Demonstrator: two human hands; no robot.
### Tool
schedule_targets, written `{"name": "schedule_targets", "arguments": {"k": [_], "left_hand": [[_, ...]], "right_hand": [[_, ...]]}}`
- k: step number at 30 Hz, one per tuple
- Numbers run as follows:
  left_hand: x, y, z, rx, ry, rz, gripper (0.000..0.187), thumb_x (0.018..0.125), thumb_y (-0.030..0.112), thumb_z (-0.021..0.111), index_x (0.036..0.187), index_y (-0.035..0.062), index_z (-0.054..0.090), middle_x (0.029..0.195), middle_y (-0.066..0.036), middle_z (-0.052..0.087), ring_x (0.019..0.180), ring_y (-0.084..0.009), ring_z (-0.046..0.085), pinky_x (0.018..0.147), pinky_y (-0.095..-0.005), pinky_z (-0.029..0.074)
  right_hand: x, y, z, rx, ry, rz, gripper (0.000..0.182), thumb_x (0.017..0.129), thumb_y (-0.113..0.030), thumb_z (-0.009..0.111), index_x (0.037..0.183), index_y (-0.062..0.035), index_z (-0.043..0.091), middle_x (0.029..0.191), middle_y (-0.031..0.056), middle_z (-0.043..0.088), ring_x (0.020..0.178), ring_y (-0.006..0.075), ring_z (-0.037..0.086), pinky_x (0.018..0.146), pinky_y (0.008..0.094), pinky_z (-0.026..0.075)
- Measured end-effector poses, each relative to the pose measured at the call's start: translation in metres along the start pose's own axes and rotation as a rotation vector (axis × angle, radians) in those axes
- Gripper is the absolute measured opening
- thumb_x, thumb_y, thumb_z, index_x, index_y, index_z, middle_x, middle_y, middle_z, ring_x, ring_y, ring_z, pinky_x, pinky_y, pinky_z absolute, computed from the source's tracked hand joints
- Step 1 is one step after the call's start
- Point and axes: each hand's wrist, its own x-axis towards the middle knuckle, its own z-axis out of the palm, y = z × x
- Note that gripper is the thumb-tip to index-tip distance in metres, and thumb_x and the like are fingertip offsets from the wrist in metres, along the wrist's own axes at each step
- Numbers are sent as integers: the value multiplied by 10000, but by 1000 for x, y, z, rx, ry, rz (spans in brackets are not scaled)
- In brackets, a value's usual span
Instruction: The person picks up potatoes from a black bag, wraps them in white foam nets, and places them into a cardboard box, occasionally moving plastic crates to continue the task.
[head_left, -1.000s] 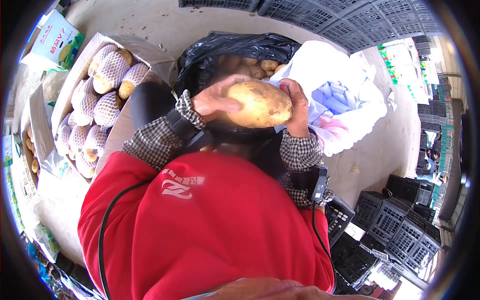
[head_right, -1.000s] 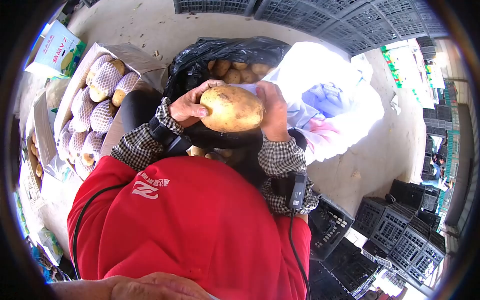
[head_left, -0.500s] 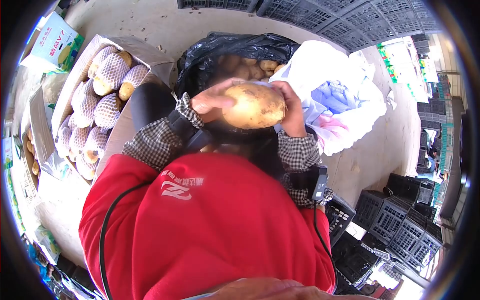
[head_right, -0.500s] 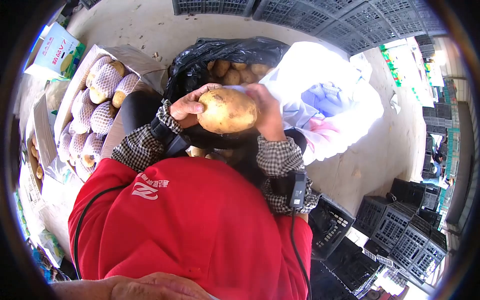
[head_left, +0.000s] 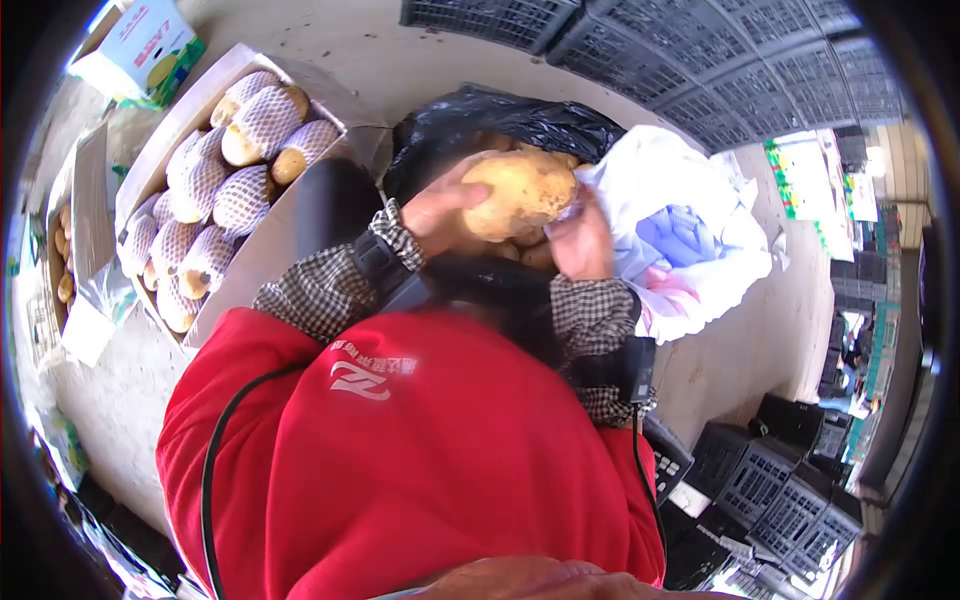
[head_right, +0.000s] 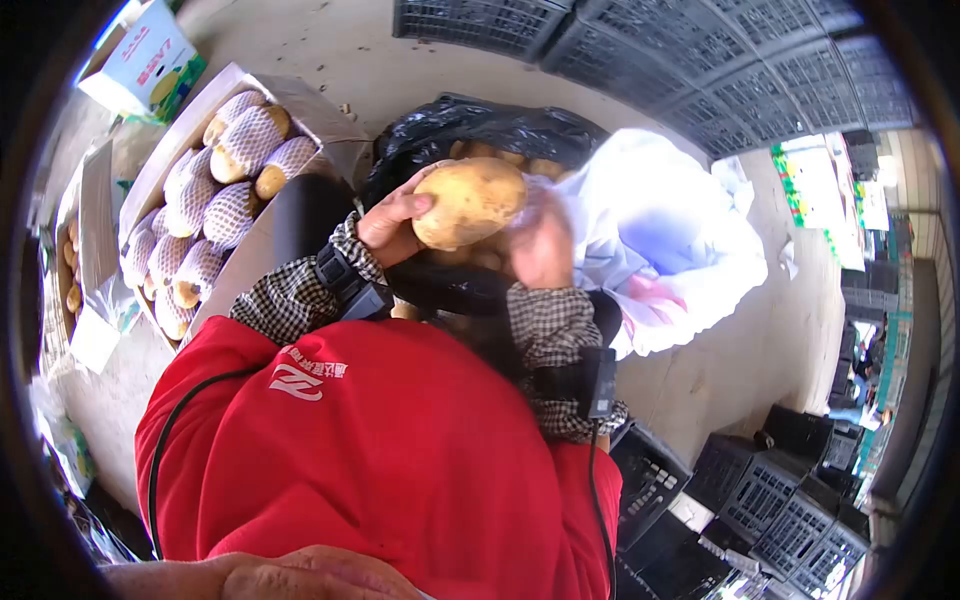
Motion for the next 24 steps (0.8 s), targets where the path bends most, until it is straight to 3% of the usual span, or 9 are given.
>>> {"name": "schedule_targets", "arguments": {"k": [4,5,9,13,15,16,21,23,24], "left_hand": [[-4,-8,-10,286,232,218,697,707,17,640,1285,40,251,1206,-117,408,1121,-209,410,935,-356,364],[-3,-5,-14,414,221,334,716,699,17,650,1288,29,245,1208,-117,406,1108,-203,416,928,-328,367],[-13,19,-39,578,390,441,733,702,40,655,1293,-9,224,1161,-118,454,1056,-181,463,889,-300,394],[-64,63,-64,152,405,586,506,766,38,557,1231,38,358,1052,-95,540,913,-164,545,796,-304,454],[-105,110,-68,70,383,724,555,781,27,521,1278,62,276,1090,-104,519,958,-190,530,810,-311,452],[-133,140,-103,409,462,688,588,784,48,530,1294,60,237,1111,-107,504,1007,-206,504,845,-319,433],[-269,265,-99,665,667,857,396,840,183,424,1217,60,413,1117,-83,520,1043,-192,489,896,-313,394],[-319,301,-128,1018,956,557,418,846,195,423,1241,61,389,1098,-81,523,1015,-167,507,845,-274,423],[-337,308,-152,1235,1241,172,433,854,232,425,1258,81,382,1137,-102,515,1027,-192,503,860,-285,412]], "right_hand": [[1,-4,40,-1274,66,-645,152,820,-58,487,942,18,538,890,111,585,804,211,554,731,294,435],[2,10,45,-1416,-55,-857,148,811,-59,495,929,19,538,877,116,581,782,204,550,700,296,437],[-6,48,87,-1411,-336,-901,132,783,-59,543,901,-2,560,807,131,569,724,272,556,641,335,451],[-11,66,119,-1122,-596,-372,117,804,-44,522,909,-19,565,760,90,562,640,165,553,574,269,446],[-21,74,136,-1107,-759,-294,112,818,-43,519,915,-34,574,739,66,565,578,115,538,527,222,432],[-19,78,135,-1096,-761,-281,111,822,-52,521,918,-33,573,741,57,568,581,105,536,528,217,431],[-4,86,121,-982,-558,-149,124,853,-105,503,933,-30,560,666,9,512,570,60,480,535,188,414],[-2,87,115,-966,-506,-115,131,858,-115,496,935,-27,554,663,4,502,568,57,470,533,185,408],[0,88,113,-972,-495,-112,135,863,-123,489,934,-28,553,676,3,503,576,55,472,532,184,409]]}}
